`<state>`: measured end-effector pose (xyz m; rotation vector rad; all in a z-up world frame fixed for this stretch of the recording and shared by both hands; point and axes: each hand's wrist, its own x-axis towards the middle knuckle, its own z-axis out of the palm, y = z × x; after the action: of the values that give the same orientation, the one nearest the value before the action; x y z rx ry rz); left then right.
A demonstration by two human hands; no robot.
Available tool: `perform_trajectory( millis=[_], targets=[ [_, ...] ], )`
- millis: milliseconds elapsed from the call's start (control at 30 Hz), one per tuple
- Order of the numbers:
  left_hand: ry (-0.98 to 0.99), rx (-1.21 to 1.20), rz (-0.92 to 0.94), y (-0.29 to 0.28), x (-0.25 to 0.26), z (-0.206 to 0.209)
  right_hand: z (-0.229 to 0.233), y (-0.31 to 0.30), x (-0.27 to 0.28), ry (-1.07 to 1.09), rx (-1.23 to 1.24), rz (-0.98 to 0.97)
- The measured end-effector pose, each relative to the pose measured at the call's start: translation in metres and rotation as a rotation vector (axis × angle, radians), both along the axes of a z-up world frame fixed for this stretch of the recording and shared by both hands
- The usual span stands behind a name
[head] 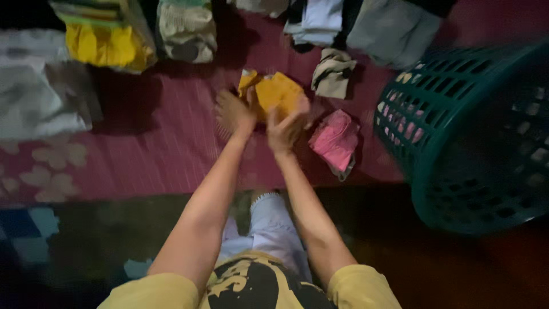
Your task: The person folds various small garments including underwear, socks, and shirts on a bed. They pick each item from a green laundry basket, fold it by hand, and place it into a growing stack on the bed.
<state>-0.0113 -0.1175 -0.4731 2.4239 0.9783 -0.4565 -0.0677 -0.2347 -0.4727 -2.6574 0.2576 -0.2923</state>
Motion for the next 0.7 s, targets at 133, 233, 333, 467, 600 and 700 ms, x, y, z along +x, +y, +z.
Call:
perform_trajectory(
  millis=[133,233,333,467,600,700],
  targets=[
    [0.180,-0.331,-0.087,0.024,0.004,-0.023,0.003,0.008,0.004,0.185,-0.643,0.481],
    [0.083,-0.728,0.030,0.035,0.009,-0.030,0.000,0.013,0.018,0.174,-0.333,0.438],
    [-0.236,-0.898,0.168,0.037,0.002,-0.007,0.005,0.008,0.029,0.518,0.339,0.098],
    [-0.146,-1.458,0.370,0.018,0.007,0.055,0.031,-0.032,0.034,0.281,1.805,-0.293],
    [-0.301,-1.542,0.059,-0.040,0.053,0.109,0.055,-0.098,0.052,0.026,2.140,-0.378],
    [-0.290,-1.440,-0.248,-0.088,0.115,0.130,0.064,-0.166,0.088,-0.219,2.060,-0.361]
  ],
)
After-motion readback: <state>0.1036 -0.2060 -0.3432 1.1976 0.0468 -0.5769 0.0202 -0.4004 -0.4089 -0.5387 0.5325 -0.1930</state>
